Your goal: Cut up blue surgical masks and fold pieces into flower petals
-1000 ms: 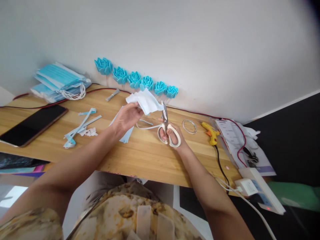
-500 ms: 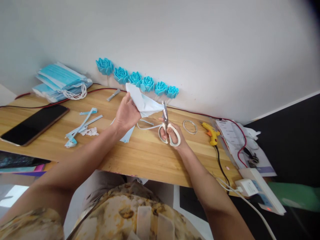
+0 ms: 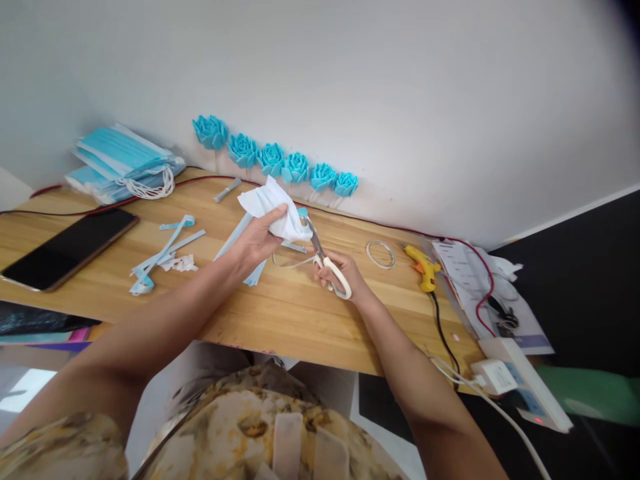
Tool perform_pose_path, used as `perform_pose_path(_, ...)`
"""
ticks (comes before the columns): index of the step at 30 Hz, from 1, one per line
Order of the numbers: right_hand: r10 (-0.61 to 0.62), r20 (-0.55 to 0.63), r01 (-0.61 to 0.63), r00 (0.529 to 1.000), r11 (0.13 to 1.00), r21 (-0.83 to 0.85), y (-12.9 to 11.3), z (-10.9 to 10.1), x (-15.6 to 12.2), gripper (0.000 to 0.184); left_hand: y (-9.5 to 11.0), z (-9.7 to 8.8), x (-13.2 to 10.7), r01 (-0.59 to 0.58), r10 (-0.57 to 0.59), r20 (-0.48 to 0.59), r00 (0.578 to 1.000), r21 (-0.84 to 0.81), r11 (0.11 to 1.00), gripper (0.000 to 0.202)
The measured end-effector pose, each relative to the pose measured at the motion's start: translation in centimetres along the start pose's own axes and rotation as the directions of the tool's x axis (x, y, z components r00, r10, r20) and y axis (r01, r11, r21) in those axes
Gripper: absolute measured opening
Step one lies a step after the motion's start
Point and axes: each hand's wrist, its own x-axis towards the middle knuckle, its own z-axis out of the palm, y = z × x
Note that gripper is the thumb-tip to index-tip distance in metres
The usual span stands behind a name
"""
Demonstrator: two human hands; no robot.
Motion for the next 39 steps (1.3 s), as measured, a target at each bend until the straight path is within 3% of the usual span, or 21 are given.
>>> perform_pose_path(3, 0.009, -0.018, -0.009, 1.0, 1.0, -0.006, 0.0, -0.1, 0.1, 0.06, 0.1, -0.2, 0.1, 0.0, 0.0, -0.019, 1.0, 0.022, 1.0, 0.015)
perform_pose_path(8, -0.108, -0.147, 0.121, 0.983, 0.989, 0.081, -0.6, 0.2, -0.3, 0.063, 1.1, -0.7, 1.0, -0.062, 0.061, -0.052, 0.997, -0.008, 0.998, 0.012)
perform_pose_path(14, -0.149, -0.118, 0.161, 0.982, 0.981, 0.106, -1.3, 0.8, -0.6, 0.071, 2.1, -1.4, 1.9, -0.224, 0.225, -0.059, 0.973, 0.025, 0.974, 0.022)
perform_pose_path(19, -0.196, -0.11, 0.209, 0.974, 0.971, 0.114, -0.9, 0.4, -0.4, 0.07, 2.6, -1.4, 1.8, -0.231, 0.233, -0.065, 0.97, 0.028, 0.972, 0.022)
perform_pose_path(24, -0.158, -0.113, 0.173, 0.981, 0.975, 0.141, -0.6, 0.2, -0.4, 0.074, 2.6, -1.5, 2.2, -0.239, 0.241, -0.051, 0.969, 0.043, 0.97, 0.027)
perform_pose_path(35, -0.071, -0.104, 0.098, 0.992, 0.954, 0.283, -0.6, 0.0, 0.2, 0.08, 2.4, -1.2, 2.3, -0.21, 0.212, -0.035, 0.977, 0.037, 0.977, 0.019)
perform_pose_path(39, -0.091, -0.094, 0.115, 0.991, 0.95, 0.291, -0.8, -0.2, 0.0, 0.077, 2.8, -0.7, 1.4, -0.191, 0.189, 0.056, 0.98, 0.046, 0.98, 0.024)
